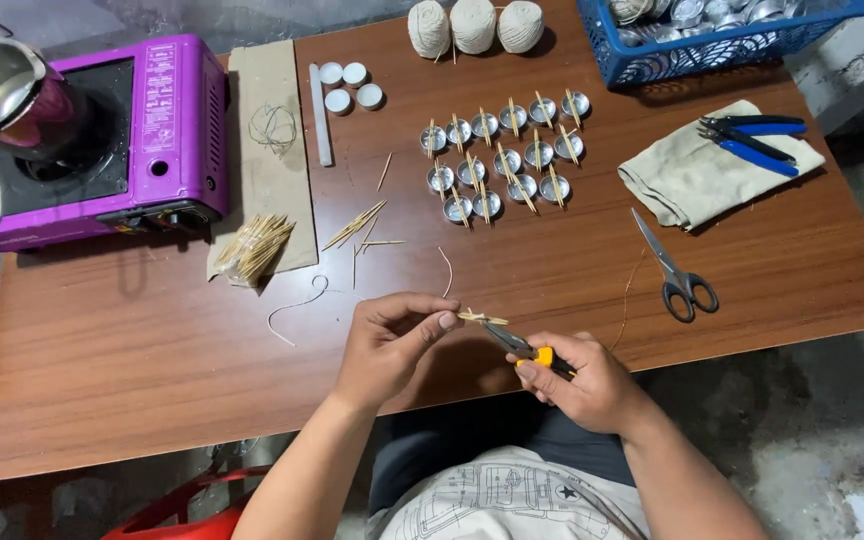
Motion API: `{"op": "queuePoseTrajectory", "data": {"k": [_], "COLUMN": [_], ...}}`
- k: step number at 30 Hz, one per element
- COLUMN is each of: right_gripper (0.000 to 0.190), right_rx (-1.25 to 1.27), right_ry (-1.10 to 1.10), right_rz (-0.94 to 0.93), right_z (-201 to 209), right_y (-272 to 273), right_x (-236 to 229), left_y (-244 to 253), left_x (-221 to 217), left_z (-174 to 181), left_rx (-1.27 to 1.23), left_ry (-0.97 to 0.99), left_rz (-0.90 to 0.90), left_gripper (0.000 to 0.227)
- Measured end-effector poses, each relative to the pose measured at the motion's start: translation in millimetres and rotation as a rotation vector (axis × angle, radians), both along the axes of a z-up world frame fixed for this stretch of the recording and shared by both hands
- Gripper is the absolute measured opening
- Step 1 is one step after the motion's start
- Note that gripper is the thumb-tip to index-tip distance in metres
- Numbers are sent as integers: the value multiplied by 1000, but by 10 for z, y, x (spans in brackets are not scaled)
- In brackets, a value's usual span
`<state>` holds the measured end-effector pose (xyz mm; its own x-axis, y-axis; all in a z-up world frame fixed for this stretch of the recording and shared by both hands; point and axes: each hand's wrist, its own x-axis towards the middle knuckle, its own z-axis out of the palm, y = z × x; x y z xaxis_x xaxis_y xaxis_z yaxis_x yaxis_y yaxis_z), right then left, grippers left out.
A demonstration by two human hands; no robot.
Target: The person is assembling candle wicks by threading them through metal bases and crimping the bases with pliers to secure the wicks.
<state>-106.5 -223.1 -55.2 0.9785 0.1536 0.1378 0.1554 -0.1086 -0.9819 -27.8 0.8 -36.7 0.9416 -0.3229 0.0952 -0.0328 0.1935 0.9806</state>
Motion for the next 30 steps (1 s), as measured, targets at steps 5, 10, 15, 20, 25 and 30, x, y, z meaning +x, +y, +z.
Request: {"op": "queuePoseTrajectory", "data": {"k": [5,10,15,20,25,30], "right_gripper": [22,28,26,26,39,33], "right_rx": [148,186,224,225,99,-349], "right_ry": [-28,-72,-176,-166,-105,-173], "right_rz": [-34,-39,-110,-93,-52,-220], "right_z": [-68,-85,-313,-154,-443,-320], "right_y": [101,218,259,269,72,-192], "right_x": [-17,-10,-58,-17,-68,139], "left_y": [-193,-301,-266,-277,-264,-148], "left_x": [-114,-204,-159,-172,-103,3], "left_z": [-287,-441,-266,-318,-337,-128], "left_rx": [-201,-234,-79,-42,-76,145], "left_ry": [161,175,52,-90,-117,-431], "left_rz": [48,4,-111,-41,117,292], "left_gripper": [14,17,19,16,15,15]}}
